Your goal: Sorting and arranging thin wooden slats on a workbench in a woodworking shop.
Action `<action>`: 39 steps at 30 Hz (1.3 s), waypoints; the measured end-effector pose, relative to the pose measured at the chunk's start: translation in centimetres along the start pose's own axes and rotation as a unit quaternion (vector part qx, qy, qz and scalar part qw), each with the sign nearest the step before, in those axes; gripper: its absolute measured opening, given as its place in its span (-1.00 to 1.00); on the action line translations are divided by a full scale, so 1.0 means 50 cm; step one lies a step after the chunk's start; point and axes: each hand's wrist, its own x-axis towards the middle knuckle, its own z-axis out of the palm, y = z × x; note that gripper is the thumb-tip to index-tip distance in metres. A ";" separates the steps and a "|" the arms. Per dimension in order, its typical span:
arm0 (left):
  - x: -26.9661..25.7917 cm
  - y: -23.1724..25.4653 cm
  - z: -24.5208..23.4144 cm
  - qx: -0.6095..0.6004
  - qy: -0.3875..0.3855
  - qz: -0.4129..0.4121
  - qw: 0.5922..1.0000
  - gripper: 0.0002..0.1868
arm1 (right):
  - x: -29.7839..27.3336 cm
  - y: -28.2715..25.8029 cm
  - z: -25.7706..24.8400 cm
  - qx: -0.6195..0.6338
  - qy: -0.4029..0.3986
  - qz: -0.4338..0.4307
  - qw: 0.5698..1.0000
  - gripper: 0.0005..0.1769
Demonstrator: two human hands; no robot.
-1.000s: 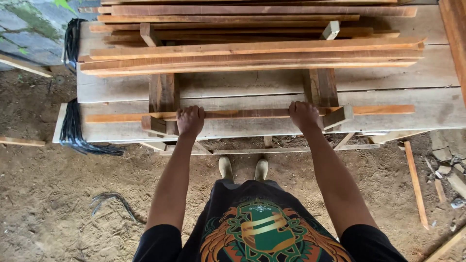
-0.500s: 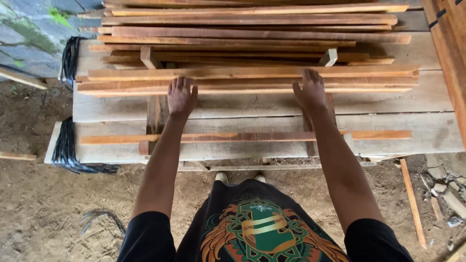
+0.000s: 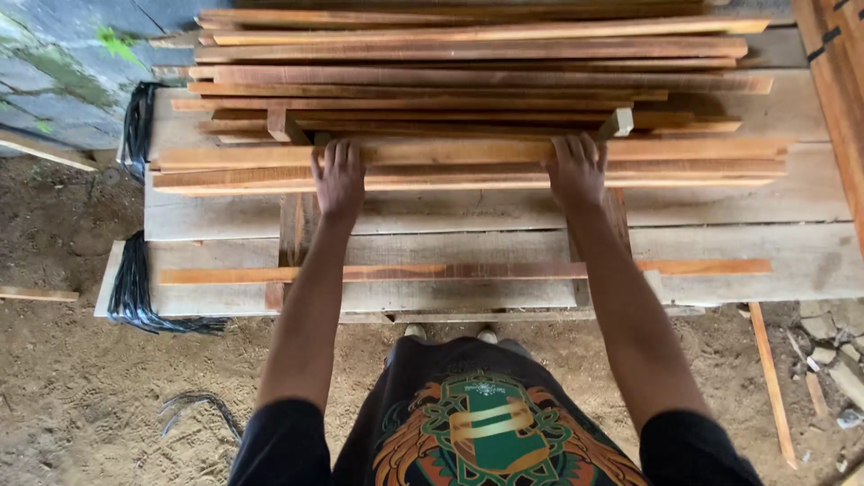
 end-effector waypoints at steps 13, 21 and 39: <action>-0.263 0.091 -0.105 -0.141 -0.096 -0.095 0.981 -0.38 | -0.230 -0.128 -0.106 0.048 -0.031 0.052 0.997 -0.36; -0.288 0.094 -0.111 -0.162 -0.136 -0.102 0.972 -0.36 | -0.238 -0.132 -0.115 0.049 0.026 0.008 0.998 -0.46; -0.343 0.043 -0.082 -0.064 -0.143 -0.013 0.988 -0.52 | -0.279 -0.079 -0.169 0.067 -0.359 0.092 0.927 -0.25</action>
